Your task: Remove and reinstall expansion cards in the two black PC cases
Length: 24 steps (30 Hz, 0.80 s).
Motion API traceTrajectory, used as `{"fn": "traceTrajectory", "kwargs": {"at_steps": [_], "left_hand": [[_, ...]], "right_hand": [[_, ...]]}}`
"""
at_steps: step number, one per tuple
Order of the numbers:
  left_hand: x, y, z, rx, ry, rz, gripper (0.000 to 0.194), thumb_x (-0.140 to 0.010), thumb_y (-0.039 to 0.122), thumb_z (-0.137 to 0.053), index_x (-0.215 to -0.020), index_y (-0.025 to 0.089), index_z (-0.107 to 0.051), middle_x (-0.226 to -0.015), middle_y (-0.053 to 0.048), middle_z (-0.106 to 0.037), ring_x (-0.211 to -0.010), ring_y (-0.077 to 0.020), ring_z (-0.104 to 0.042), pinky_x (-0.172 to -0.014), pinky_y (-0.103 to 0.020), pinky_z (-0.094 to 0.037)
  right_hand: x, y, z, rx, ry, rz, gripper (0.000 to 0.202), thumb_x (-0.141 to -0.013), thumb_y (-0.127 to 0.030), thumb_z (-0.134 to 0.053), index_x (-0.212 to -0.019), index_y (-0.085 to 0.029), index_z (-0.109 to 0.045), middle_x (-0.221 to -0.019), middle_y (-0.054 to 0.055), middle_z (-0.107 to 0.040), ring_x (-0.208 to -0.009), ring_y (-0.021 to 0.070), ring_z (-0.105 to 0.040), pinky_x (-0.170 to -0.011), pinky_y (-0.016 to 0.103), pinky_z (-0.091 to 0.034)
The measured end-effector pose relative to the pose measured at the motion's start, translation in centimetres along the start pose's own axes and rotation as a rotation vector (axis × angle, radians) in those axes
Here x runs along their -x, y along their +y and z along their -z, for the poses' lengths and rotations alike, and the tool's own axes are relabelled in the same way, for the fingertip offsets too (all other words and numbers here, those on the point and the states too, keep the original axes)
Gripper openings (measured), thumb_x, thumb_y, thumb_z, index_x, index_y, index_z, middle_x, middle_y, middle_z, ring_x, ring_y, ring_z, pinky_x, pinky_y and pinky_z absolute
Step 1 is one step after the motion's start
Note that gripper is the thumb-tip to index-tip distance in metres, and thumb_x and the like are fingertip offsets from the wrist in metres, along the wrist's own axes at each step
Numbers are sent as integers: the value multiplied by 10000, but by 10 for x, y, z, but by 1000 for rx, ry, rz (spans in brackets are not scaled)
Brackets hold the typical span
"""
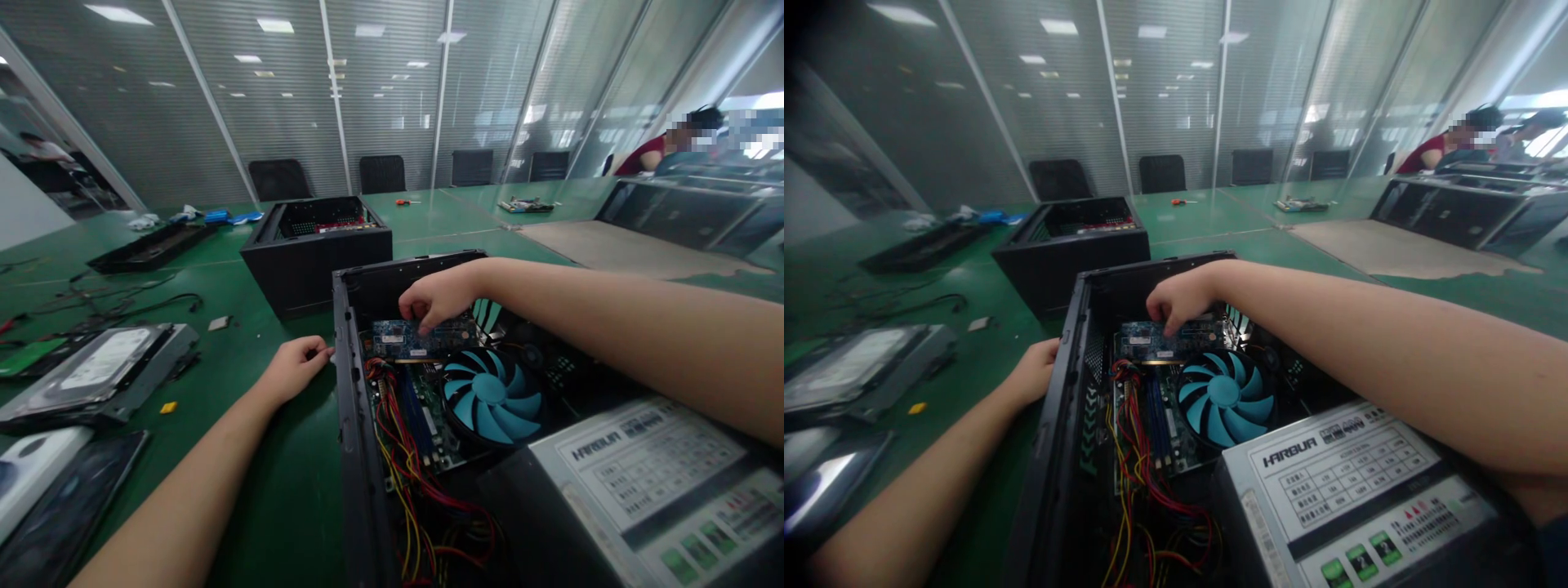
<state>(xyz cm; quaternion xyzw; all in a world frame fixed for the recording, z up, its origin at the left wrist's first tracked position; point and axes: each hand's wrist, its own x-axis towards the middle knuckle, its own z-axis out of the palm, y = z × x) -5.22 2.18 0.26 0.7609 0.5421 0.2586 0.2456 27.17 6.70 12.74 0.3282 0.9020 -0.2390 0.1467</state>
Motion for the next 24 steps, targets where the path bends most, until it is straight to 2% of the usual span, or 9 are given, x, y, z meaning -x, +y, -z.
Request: {"fn": "traceTrajectory", "kwargs": {"at_steps": [4, 12, 19, 24], "left_hand": [[-1, -3, -1, -3, -14, -3, 329, -783, 494, -598, -718, 173, -637, -638, -6, -577, -650, -178, -541, -642, -292, -476], [-1, -1, -1, -28, -27, -15, 329, -784, 484, -596, -742, 162, -651, -646, -5, -590, -663, -179, -557, -635, -279, -472], [-1, 2, 0, -29, -31, -14, 319, -784, 476, -589, -743, 164, -646, -656, -8, -596, -676, -188, -568, -659, -297, -485], [0, 3, 0, -38, -32, -11, 318, -791, 476, -577, -743, 167, -638, -662, -7, -592, -684, -192, -573, -672, -305, -489]], "right_hand": [[1, 7, -2, -18, -32, -25, 505, -694, -204, -769, -1166, -155, -597, -949, 13, -680, -770, 140, -608, -658, 263, -407], [1, 9, 1, -30, -41, -57, 410, -773, -271, -723, -1163, -183, -628, -917, 8, -708, -787, 150, -614, -709, 278, -403], [2, 9, 1, -42, -65, -74, 446, -766, -188, -696, -1203, -171, -613, -956, 27, -705, -816, 159, -621, -721, 283, -419], [1, 9, 2, -37, -69, -62, 451, -769, -195, -692, -1213, -170, -619, -976, 31, -704, -831, 159, -621, -732, 281, -426]]}}
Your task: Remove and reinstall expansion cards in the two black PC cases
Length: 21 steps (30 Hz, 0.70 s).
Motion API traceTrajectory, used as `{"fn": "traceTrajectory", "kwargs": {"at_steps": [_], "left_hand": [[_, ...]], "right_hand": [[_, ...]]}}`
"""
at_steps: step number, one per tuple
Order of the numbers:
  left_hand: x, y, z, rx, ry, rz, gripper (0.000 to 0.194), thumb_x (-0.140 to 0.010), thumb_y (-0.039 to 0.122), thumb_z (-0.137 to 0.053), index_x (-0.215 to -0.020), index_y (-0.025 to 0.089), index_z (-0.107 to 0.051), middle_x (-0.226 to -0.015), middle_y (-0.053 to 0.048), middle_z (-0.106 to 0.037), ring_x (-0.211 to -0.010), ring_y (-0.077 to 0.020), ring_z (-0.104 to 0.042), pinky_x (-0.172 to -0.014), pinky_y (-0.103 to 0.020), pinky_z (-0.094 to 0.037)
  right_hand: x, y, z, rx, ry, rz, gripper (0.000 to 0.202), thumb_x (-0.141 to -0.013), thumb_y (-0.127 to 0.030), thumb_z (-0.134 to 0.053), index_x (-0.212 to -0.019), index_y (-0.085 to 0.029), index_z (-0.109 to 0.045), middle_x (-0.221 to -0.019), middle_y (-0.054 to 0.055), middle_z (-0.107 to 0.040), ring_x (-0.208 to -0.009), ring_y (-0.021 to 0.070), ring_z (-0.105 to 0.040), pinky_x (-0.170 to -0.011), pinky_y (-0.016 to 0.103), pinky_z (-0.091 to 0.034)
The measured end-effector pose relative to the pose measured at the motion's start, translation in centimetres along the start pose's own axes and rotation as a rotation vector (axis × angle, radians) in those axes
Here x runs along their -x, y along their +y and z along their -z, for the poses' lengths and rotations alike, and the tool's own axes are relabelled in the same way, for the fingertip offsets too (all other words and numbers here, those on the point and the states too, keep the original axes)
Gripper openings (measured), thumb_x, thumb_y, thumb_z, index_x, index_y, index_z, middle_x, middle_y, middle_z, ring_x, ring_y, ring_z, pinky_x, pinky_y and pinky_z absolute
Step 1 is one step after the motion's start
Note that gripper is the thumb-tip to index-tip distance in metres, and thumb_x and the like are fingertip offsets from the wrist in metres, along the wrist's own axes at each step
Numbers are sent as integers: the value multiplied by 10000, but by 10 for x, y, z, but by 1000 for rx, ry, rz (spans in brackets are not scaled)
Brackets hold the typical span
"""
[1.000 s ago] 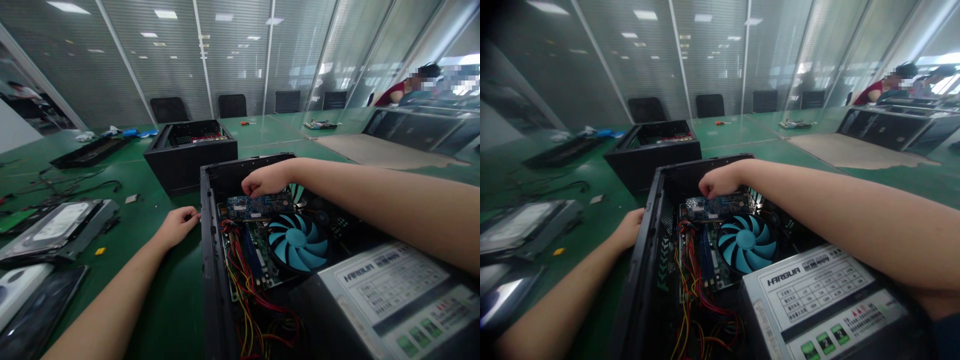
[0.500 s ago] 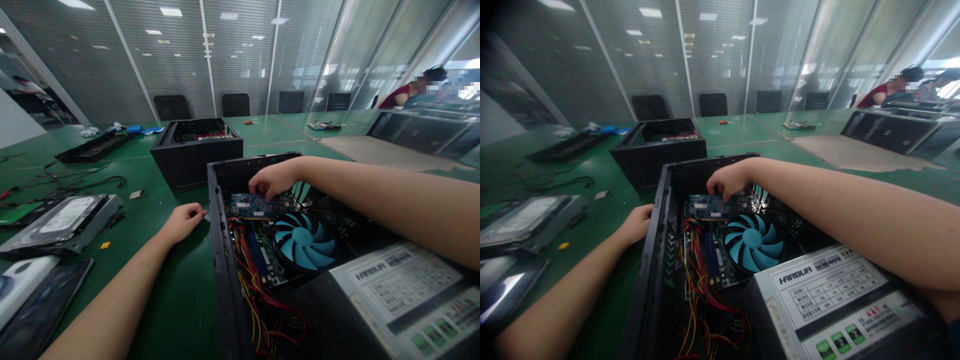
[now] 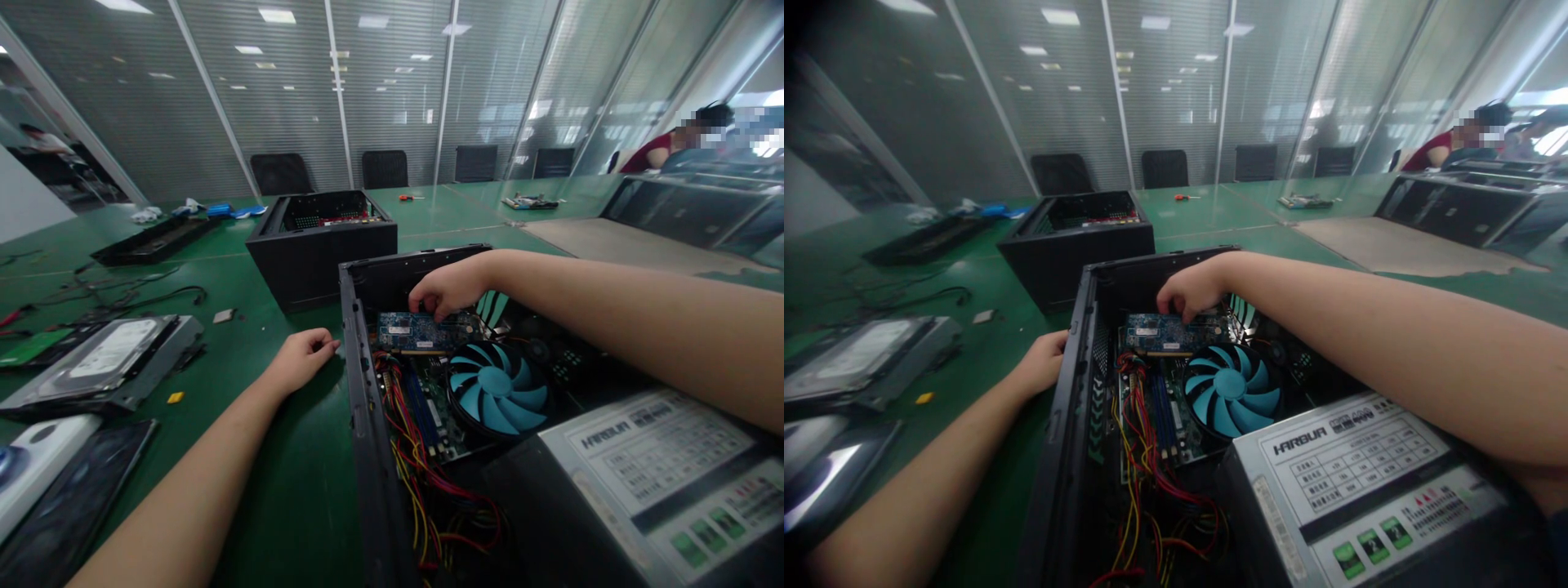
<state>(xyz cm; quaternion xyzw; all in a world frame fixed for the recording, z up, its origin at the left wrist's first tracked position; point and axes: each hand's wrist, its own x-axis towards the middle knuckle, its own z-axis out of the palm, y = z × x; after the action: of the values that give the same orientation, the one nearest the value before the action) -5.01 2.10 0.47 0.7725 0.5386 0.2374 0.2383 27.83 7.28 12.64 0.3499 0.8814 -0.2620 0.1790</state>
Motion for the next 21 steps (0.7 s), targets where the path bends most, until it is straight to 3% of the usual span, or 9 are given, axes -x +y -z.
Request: {"fn": "traceTrajectory", "kwargs": {"at_steps": [11, 21], "left_hand": [[-3, 2, 0, -30, -13, -19, 335, -818, 485, -547, -745, 171, -638, -647, -1, -585, -706, -188, -556, -676, -290, -462], [-8, -6, -5, -58, -14, -21, 370, -873, 505, -493, -718, 179, -577, -651, 26, -533, -634, -138, -473, -607, -252, -308]], "right_hand": [[3, 0, -3, 32, 49, -4, 435, -765, -210, -688, -1194, -165, -638, -958, 26, -699, -807, 149, -614, -704, 272, -428], [-3, 4, -5, -2, 14, -51, 503, -774, -239, -668, -1264, -144, -605, -1039, 50, -704, -875, 152, -627, -749, 262, -445]]}}
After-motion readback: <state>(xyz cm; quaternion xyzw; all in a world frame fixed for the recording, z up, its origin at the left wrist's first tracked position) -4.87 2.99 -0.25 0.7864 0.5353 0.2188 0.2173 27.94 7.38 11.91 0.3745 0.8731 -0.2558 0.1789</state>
